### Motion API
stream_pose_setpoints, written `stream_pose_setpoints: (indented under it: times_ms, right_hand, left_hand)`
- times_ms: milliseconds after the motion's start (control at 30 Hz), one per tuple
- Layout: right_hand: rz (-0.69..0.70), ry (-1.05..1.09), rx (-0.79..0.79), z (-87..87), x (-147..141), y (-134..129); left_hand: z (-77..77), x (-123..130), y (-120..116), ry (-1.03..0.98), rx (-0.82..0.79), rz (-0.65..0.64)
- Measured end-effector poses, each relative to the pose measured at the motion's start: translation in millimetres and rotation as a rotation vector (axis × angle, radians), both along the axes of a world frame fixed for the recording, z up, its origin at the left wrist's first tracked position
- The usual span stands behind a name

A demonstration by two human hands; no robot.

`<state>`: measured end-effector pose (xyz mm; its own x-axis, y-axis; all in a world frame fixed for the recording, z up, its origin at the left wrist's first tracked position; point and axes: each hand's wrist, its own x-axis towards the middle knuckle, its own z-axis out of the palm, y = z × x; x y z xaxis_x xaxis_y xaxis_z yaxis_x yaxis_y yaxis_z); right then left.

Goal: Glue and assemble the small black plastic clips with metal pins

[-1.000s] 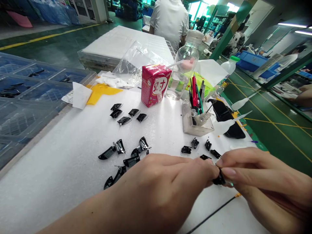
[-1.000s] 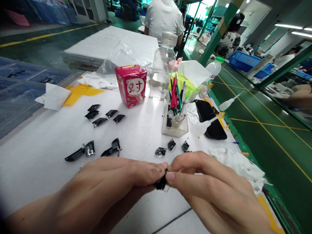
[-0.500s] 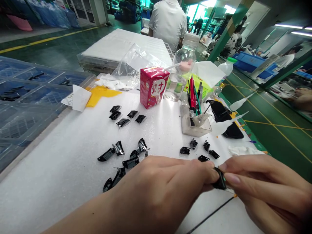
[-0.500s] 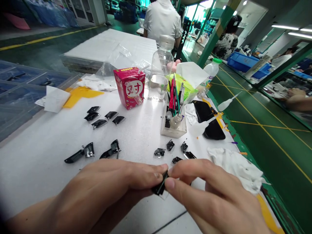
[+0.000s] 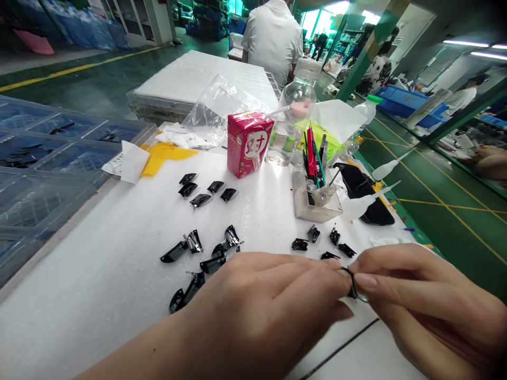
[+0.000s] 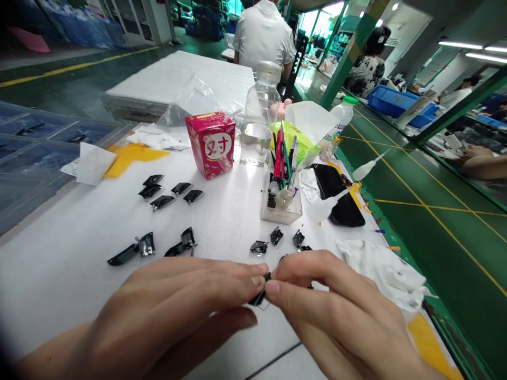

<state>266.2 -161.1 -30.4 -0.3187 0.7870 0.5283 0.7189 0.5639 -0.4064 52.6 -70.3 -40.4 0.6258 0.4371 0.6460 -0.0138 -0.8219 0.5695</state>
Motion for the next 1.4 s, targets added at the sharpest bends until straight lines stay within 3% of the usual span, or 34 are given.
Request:
stream_pose_setpoints:
  times_ms: [100,233,367,533,733,767,833,967,1033,1167,1400]
  right_hand:
    - [0.043,0.071,-0.029,-1.2,-6.7,7.3]
    - [0.006,0.177,-0.138,-4.4,-10.4,14.6]
    - [0.08,0.172,-0.283,-5.7,-11.3,15.3]
    - [0.109,0.224,-0.247,-6.4,-16.7,13.9]
    - [0.103,0.256,-0.27,-8.2,-20.2,16.4]
    - [0.097,0.257,-0.283,-8.3,-20.0,16.6]
    - [0.084,0.255,-0.307,-8.5,-18.9,17.0]
    - [0.101,0.266,-0.219,-9.5,-14.7,16.7]
    - [0.132,0.255,-0.153,-9.9,-12.0,16.0]
    - [0.149,0.144,-0.107,-10.2,-8.3,15.0]
    - [0.183,0.006,0.054,-4.6,-10.6,19.0]
  left_hand:
    - [1.3,1.3,-2.7,0.052,0.074,0.049]
    - [4.6,2.7,-5.3,0.026,0.007,0.106]
    - [8.0,2.2,-7.5,0.021,-0.033,0.095]
    - [7.1,4.3,-9.3,-0.005,0.021,0.099]
    - [4.4,4.5,-11.9,0.001,-0.028,0.139]
    - [5.5,4.5,-11.6,0.008,-0.085,0.133]
    - [9.0,5.3,-10.0,0.039,-0.348,0.093]
    - [15.9,8.7,-3.6,0.085,-1.206,-0.077]
    - [16.3,9.4,-0.7,0.086,-1.478,-0.151]
    - [12.4,8.1,1.0,0.062,-1.719,-0.237]
    - [7.4,8.6,-0.1,0.046,-1.894,-0.304]
